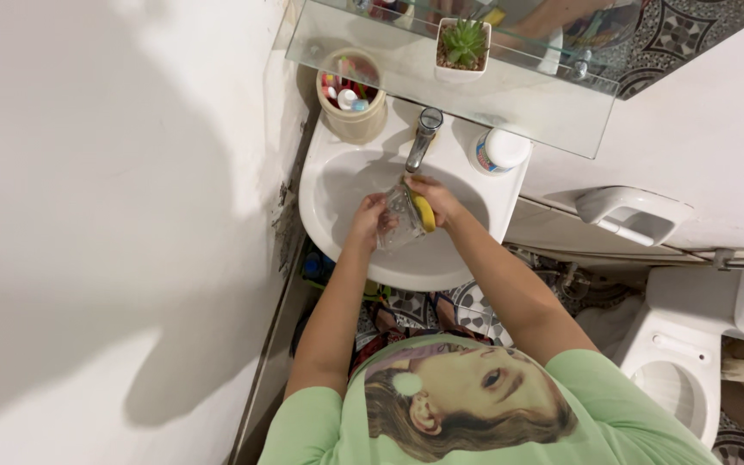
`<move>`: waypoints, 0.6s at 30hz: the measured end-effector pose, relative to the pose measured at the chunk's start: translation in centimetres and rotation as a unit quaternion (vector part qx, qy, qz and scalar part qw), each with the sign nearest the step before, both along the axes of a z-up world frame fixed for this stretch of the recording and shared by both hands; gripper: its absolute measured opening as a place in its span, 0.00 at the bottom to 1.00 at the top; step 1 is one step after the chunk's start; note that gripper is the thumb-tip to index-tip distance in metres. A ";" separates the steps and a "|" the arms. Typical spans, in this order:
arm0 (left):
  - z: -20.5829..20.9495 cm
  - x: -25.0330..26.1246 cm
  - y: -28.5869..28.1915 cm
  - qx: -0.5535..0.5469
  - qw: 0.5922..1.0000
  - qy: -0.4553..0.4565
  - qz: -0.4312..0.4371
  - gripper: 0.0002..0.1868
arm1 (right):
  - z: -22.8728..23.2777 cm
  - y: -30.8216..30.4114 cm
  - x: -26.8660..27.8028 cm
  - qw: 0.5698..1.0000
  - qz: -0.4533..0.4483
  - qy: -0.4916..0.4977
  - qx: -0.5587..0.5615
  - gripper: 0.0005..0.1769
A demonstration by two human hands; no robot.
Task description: The person retrieves a small transparent plastic container from a bathroom shelf, then washes it under running water at the sink using a yellow sponge. After rinsing, the person returns the container to the shelf.
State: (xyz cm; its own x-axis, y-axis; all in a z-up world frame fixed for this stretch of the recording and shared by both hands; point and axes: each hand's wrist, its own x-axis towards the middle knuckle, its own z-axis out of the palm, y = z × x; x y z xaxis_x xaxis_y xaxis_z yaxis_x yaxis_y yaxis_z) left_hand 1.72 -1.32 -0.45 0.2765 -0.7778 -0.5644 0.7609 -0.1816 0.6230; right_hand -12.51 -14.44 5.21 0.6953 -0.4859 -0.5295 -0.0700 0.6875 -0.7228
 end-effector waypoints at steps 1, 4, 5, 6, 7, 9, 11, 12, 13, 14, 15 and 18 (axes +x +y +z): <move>-0.3 -0.2 0.0 -0.005 1.000 0.016 0.011 0.13 | -0.4 0.0 0.0 0.999 -0.032 -0.012 0.007 0.35; -0.9 0.1 0.0 0.015 1.000 -0.015 0.005 0.15 | 0.5 -0.7 -1.8 0.992 0.106 0.059 0.016 0.34; -1.0 0.2 0.1 0.013 1.000 -0.020 0.002 0.14 | 0.8 -0.7 -1.9 0.992 0.124 0.037 -0.006 0.35; -1.1 0.2 0.1 0.010 1.000 -0.025 -0.002 0.14 | 1.0 -0.6 -2.0 0.990 0.141 0.015 -0.028 0.36; -1.1 0.1 -0.1 0.006 1.000 -0.030 -0.006 0.14 | 1.3 -0.7 -2.1 0.986 0.156 -0.007 -0.052 0.37; -1.1 -0.3 -0.2 0.012 1.000 -0.005 0.007 0.14 | 1.4 -0.3 -0.8 0.995 0.068 0.070 -0.034 0.37; -1.0 -0.4 -0.1 0.013 1.000 0.004 0.016 0.14 | 1.7 0.2 0.2 0.995 0.022 0.100 -0.019 0.38; -0.9 -0.3 0.1 0.011 1.000 0.002 0.018 0.15 | 2.0 0.4 0.7 0.996 0.019 0.092 -0.015 0.39; -0.6 0.1 -0.1 0.005 1.000 -0.003 0.021 0.15 | 2.6 0.4 1.1 0.997 0.016 0.081 -0.012 0.40; -0.4 0.4 -0.3 0.004 1.000 -0.007 0.024 0.14 | 3.5 0.3 0.8 0.994 0.077 0.072 -0.022 0.41; -0.2 0.4 -0.3 0.004 1.000 -0.009 0.026 0.13 | 4.6 0.2 -0.2 0.988 0.138 0.065 -0.030 0.43; 0.3 0.1 -0.1 0.018 1.000 -0.017 0.017 0.13 | 6.8 0.7 -2.5 0.971 0.237 0.013 -0.031 0.50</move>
State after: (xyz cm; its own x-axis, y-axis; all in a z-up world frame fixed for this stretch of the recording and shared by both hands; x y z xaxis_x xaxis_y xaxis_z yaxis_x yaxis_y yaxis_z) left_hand 1.83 -1.39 -0.17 0.3209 -0.7476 -0.5815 0.7459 -0.1788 0.6416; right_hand -15.06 -13.70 12.01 0.8354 -0.1463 -0.5298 -0.3865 0.5290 -0.7555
